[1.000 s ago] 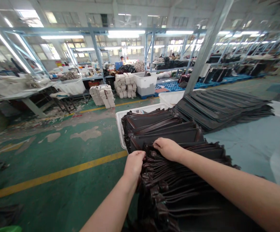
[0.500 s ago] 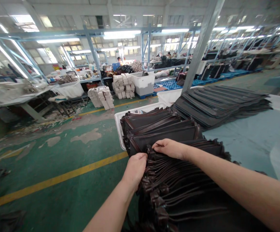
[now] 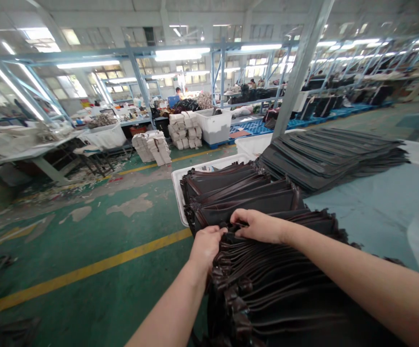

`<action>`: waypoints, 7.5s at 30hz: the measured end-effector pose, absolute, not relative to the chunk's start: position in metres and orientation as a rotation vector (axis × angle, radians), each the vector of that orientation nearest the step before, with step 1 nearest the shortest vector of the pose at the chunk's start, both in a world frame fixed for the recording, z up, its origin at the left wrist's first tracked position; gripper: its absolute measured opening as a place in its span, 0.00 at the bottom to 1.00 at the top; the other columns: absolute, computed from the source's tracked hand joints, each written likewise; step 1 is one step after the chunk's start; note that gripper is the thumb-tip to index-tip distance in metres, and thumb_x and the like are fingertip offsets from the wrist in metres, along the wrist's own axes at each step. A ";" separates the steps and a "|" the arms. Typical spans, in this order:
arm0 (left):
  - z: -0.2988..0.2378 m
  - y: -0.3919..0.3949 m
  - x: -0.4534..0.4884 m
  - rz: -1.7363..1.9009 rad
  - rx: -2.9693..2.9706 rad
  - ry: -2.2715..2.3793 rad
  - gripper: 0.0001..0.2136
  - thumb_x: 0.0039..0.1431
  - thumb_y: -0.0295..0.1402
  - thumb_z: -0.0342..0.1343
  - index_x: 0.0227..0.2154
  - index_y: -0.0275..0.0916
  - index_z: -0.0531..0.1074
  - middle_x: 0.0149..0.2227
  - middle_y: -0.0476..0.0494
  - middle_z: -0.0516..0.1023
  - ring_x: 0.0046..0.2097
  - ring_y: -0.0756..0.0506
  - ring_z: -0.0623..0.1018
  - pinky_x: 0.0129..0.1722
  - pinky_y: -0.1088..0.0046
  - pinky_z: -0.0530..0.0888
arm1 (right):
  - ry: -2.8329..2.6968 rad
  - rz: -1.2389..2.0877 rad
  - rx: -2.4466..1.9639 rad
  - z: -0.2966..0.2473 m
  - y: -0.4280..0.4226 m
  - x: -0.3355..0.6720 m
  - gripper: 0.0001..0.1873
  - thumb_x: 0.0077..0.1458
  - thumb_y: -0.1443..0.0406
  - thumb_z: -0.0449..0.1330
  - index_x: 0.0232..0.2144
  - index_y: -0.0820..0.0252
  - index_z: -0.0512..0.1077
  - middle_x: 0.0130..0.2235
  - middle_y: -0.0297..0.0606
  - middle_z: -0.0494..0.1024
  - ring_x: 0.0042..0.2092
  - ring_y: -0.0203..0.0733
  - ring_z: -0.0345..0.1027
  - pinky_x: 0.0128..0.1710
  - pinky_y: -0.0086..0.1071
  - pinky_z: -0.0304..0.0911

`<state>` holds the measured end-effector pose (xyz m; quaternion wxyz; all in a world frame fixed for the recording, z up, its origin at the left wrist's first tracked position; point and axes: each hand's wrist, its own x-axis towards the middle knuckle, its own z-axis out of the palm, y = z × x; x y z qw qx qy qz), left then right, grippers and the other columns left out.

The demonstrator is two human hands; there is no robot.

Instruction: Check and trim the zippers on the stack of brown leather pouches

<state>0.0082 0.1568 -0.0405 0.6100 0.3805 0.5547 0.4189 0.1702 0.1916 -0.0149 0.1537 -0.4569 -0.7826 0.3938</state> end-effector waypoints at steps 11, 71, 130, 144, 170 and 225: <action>-0.050 0.142 0.008 1.006 0.893 1.237 0.18 0.33 0.47 0.60 0.17 0.36 0.63 0.16 0.54 0.62 0.21 0.53 0.63 0.21 0.77 0.59 | -1.977 1.106 -1.500 0.016 0.197 0.173 0.12 0.54 0.59 0.47 0.29 0.61 0.64 0.25 0.35 0.69 0.25 0.32 0.62 0.21 0.23 0.55; -0.036 0.135 0.012 0.997 0.999 1.121 0.10 0.45 0.36 0.53 0.27 0.33 0.71 0.22 0.48 0.71 0.29 0.49 0.69 0.30 0.74 0.65 | -2.798 0.528 -1.102 0.024 0.186 0.167 0.13 0.51 0.64 0.52 0.21 0.61 0.72 0.24 0.35 0.72 0.27 0.34 0.62 0.29 0.25 0.54; -0.028 0.135 0.012 0.975 1.177 1.319 0.12 0.46 0.39 0.50 0.18 0.35 0.70 0.18 0.52 0.66 0.23 0.51 0.63 0.25 0.76 0.60 | -2.795 0.269 -1.274 0.032 0.182 0.170 0.15 0.52 0.61 0.51 0.20 0.60 0.70 0.24 0.37 0.72 0.28 0.36 0.62 0.29 0.27 0.52; -0.021 0.134 0.014 0.967 1.309 1.393 0.12 0.47 0.37 0.48 0.14 0.37 0.66 0.17 0.52 0.62 0.24 0.51 0.62 0.24 0.76 0.58 | -2.808 0.143 -1.221 0.032 0.177 0.171 0.15 0.54 0.61 0.50 0.21 0.60 0.70 0.26 0.36 0.72 0.29 0.36 0.62 0.29 0.28 0.50; -0.020 0.134 0.014 0.926 1.387 1.400 0.14 0.48 0.37 0.46 0.13 0.36 0.63 0.16 0.54 0.58 0.23 0.52 0.59 0.23 0.77 0.57 | -2.788 0.095 -1.254 0.030 0.176 0.171 0.16 0.54 0.61 0.49 0.21 0.59 0.70 0.25 0.35 0.71 0.29 0.35 0.62 0.29 0.27 0.49; -0.025 0.138 0.015 1.000 0.943 1.287 0.12 0.41 0.39 0.57 0.25 0.33 0.75 0.22 0.48 0.75 0.26 0.49 0.71 0.27 0.76 0.66 | -2.665 0.269 -1.642 0.031 0.168 0.161 0.17 0.54 0.59 0.48 0.22 0.59 0.71 0.23 0.37 0.73 0.26 0.36 0.64 0.23 0.28 0.46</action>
